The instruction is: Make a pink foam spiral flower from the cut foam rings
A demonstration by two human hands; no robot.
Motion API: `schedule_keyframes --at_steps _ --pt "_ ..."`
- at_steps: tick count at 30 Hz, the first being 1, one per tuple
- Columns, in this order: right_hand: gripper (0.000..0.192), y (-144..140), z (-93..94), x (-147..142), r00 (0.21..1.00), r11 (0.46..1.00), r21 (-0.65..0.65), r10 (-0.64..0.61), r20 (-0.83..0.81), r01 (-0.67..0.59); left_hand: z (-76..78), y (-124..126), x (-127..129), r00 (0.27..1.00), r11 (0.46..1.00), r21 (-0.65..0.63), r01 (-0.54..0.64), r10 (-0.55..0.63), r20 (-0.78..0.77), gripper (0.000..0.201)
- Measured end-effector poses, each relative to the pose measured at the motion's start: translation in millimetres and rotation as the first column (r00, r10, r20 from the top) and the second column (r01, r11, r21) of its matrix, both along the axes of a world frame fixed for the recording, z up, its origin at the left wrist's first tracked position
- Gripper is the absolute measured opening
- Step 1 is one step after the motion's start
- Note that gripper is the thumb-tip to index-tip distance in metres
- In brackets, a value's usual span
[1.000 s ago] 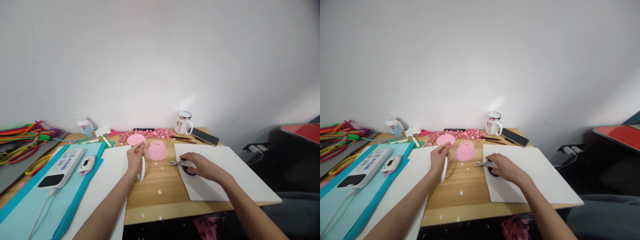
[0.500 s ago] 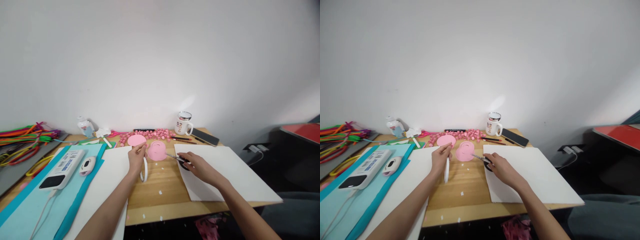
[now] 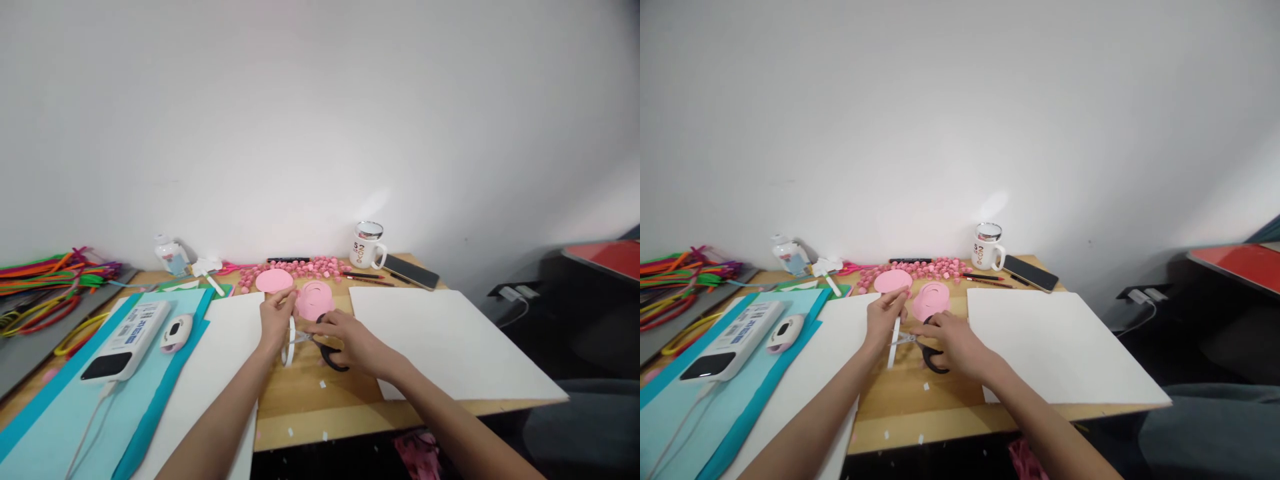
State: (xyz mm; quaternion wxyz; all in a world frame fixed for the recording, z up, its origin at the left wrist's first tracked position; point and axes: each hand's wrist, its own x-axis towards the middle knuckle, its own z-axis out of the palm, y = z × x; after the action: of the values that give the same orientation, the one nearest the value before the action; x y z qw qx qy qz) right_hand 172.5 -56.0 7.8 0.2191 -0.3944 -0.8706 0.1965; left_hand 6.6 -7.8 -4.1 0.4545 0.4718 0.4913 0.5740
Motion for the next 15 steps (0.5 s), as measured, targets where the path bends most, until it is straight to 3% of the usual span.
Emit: schedule_keyframes --at_steps 5,15 --pt "0.049 2.1 -2.7 -0.8 0.995 0.998 0.061 -0.002 0.097 -0.004 -1.2 1.0 0.0 1.0 1.0 -0.006 -0.01 0.01 -0.007 0.036" --pt "0.017 1.8 -3.5 -0.3 0.99 1.0 0.012 -0.017 0.143 0.016 -6.1 1.8 1.0 0.998 1.0 -0.02 0.018 -0.019 -0.065 0.034"
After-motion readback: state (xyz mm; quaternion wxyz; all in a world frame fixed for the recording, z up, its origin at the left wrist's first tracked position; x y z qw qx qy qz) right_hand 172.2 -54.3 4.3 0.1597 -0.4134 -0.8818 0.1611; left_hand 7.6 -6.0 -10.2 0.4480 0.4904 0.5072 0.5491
